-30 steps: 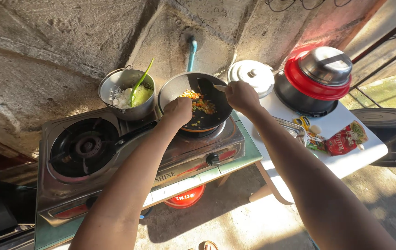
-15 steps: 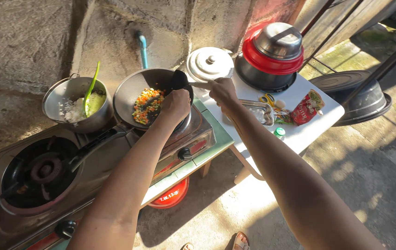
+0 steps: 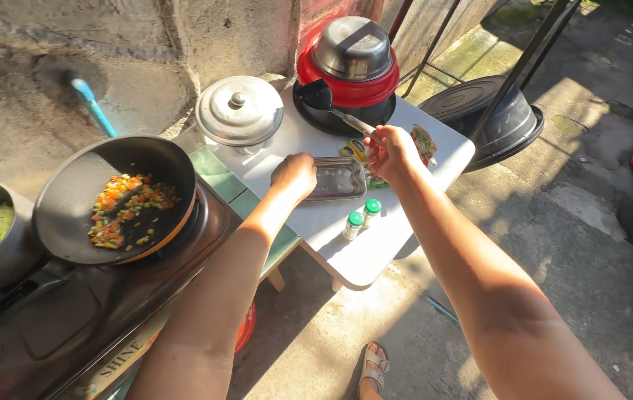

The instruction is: Cook fried rice with mixed vegetables and an egg on a gas stove.

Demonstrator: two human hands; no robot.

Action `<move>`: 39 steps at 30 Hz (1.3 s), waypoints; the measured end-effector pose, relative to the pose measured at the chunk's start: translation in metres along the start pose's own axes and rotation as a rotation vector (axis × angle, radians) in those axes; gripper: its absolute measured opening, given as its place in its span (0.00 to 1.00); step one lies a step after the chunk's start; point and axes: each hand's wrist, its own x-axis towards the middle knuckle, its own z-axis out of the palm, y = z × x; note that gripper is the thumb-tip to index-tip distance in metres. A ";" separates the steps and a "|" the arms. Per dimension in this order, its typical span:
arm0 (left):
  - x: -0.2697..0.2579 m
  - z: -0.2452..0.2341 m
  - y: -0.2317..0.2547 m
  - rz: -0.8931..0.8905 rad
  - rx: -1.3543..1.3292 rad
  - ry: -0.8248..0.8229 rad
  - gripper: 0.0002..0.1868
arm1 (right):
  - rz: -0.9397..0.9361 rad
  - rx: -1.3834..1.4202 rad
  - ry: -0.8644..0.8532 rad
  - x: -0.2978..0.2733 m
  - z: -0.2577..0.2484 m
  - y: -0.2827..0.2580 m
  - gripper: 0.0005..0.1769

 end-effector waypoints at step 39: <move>0.237 0.320 0.028 0.006 0.040 -0.165 0.36 | 0.124 -0.484 -0.043 0.180 -0.151 -0.001 0.14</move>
